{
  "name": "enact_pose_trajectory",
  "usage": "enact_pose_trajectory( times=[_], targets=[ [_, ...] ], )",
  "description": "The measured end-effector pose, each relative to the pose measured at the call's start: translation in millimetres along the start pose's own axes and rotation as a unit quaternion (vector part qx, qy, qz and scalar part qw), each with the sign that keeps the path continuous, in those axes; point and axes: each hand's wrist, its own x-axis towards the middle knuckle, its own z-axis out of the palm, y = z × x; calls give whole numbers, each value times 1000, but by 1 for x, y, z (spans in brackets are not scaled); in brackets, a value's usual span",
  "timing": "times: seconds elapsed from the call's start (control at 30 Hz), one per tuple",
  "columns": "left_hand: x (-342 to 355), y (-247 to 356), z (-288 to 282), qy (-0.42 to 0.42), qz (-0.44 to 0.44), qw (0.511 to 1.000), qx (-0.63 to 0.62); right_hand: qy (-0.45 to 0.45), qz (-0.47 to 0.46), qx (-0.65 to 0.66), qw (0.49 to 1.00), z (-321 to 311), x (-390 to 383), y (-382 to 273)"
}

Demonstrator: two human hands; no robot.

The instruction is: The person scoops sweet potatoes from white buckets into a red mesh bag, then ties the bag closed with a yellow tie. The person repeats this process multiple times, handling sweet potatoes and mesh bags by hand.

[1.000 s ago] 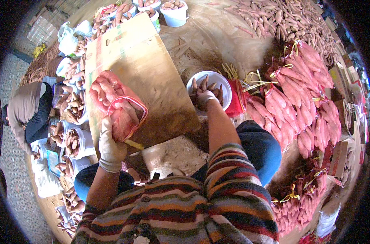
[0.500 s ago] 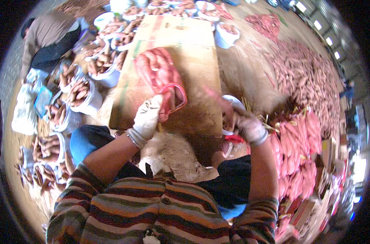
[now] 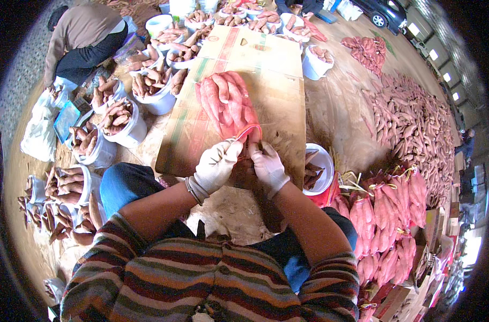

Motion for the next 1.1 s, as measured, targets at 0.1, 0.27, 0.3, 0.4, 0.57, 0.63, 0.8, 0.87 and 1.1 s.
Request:
enact_pose_trajectory(
  times=[0.1, 0.27, 0.3, 0.4, 0.57, 0.63, 0.8, 0.87, 1.1],
  targets=[
    [2, -6, 5, -2, 21, 999, 26, 6, -13, 275, 961, 6, 42, 17],
    [2, -15, 14, -25, 69, 997, -10, 243, -64, 9, 968, 4, 73, 44],
    [2, -15, 15, -46, 56, 997, -18, 263, -37, 122, 956, 2, 76, 47],
    [4, -16, 16, -71, -57, 995, -44, 323, -47, 75, 942, -5, 83, 56],
    [8, -15, 17, -83, -35, 996, -30, 348, -22, 67, 935, -23, 92, 72],
    [7, -15, 18, -95, -56, 994, 1, 409, -49, -61, 909, -33, 83, 75],
    [8, -13, 24, -19, -63, 997, -29, 245, -36, -220, 943, -54, 53, 48],
    [11, -11, 26, 5, -132, 989, -67, 221, -26, -301, 927, -60, 42, 31],
    [20, -6, 26, -41, -133, 990, -16, 221, -35, -108, 969, -160, 15, 20]
  ],
)
